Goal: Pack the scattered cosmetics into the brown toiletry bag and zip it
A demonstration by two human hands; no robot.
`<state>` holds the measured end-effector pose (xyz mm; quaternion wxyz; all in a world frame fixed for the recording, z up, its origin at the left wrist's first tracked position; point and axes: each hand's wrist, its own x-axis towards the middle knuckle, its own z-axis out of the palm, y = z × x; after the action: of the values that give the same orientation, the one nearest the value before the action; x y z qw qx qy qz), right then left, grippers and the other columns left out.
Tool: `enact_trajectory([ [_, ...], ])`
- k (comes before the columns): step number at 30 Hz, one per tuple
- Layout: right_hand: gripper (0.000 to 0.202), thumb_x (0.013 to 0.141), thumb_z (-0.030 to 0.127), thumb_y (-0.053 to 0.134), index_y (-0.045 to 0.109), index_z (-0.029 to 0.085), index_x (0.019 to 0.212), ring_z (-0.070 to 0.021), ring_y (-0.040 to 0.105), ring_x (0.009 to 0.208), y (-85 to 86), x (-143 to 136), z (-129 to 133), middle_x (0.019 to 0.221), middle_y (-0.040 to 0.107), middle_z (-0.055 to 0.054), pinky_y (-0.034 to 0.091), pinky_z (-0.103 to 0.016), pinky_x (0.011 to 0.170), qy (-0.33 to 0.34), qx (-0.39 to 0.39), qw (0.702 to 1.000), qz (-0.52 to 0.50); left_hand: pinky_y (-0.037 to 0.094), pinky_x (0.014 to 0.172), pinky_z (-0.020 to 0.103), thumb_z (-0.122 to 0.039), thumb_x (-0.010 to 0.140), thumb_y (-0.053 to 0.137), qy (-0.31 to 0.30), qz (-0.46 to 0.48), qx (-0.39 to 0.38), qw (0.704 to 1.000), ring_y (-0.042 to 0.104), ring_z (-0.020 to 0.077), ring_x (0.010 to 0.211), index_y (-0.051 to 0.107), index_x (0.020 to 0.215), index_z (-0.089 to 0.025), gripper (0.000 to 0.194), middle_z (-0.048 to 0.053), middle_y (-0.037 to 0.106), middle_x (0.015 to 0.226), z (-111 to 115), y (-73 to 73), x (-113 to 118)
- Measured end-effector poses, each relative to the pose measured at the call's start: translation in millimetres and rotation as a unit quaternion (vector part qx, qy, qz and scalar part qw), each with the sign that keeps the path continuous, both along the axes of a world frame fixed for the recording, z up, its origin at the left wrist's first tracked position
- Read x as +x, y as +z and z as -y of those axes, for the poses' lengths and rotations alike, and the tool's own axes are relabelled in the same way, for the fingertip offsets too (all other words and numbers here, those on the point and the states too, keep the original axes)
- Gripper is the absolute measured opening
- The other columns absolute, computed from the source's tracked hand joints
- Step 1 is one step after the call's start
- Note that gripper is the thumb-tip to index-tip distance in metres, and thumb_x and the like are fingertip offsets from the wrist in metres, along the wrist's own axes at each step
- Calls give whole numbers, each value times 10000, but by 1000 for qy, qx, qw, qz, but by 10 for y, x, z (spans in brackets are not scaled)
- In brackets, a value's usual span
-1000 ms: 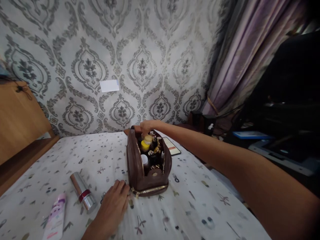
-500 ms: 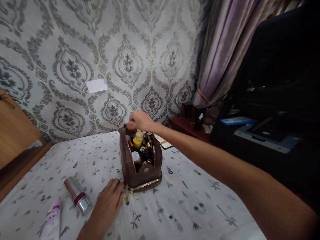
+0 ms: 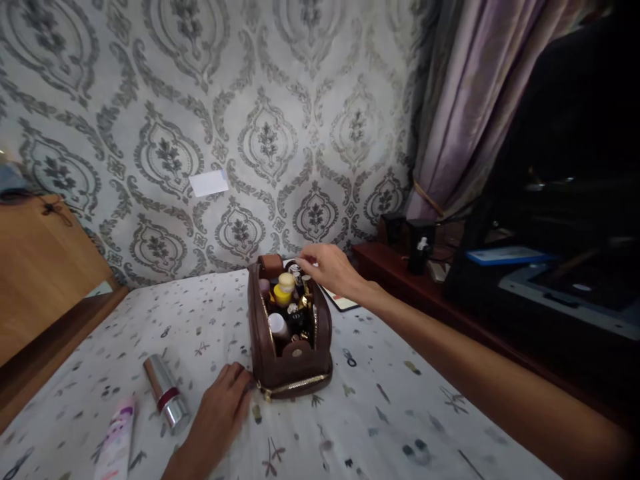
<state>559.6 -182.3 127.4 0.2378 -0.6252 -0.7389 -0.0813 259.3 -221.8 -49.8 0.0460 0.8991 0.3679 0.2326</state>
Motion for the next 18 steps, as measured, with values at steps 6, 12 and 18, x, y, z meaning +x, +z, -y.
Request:
enact_trajectory([
  [6,289,877,227,549,731,144,1085,-198,631,954,123,-68,-715,1022,741,-87,400,-234,778,85,-168,976,110,565,826,382,-171,933,445,12,-7,6,1000,629,234,939,630,979,-213,195,76,645,1011,19,-21,5],
  [12,242,705,126,659,766,117,922,-167,641,771,122,-287,-1303,767,729,-10,441,-220,711,156,-323,917,177,564,901,389,-140,919,472,2,-56,17,998,631,238,1008,616,1063,-202,212,83,656,1069,-17,-75,-31],
  [18,215,602,7,663,741,117,769,-174,628,686,-83,-375,-1633,661,674,15,475,-250,659,173,-424,859,229,577,905,401,-182,888,558,-7,-70,76,995,641,270,1049,588,1127,-212,243,95,666,1136,-79,-208,-63],
])
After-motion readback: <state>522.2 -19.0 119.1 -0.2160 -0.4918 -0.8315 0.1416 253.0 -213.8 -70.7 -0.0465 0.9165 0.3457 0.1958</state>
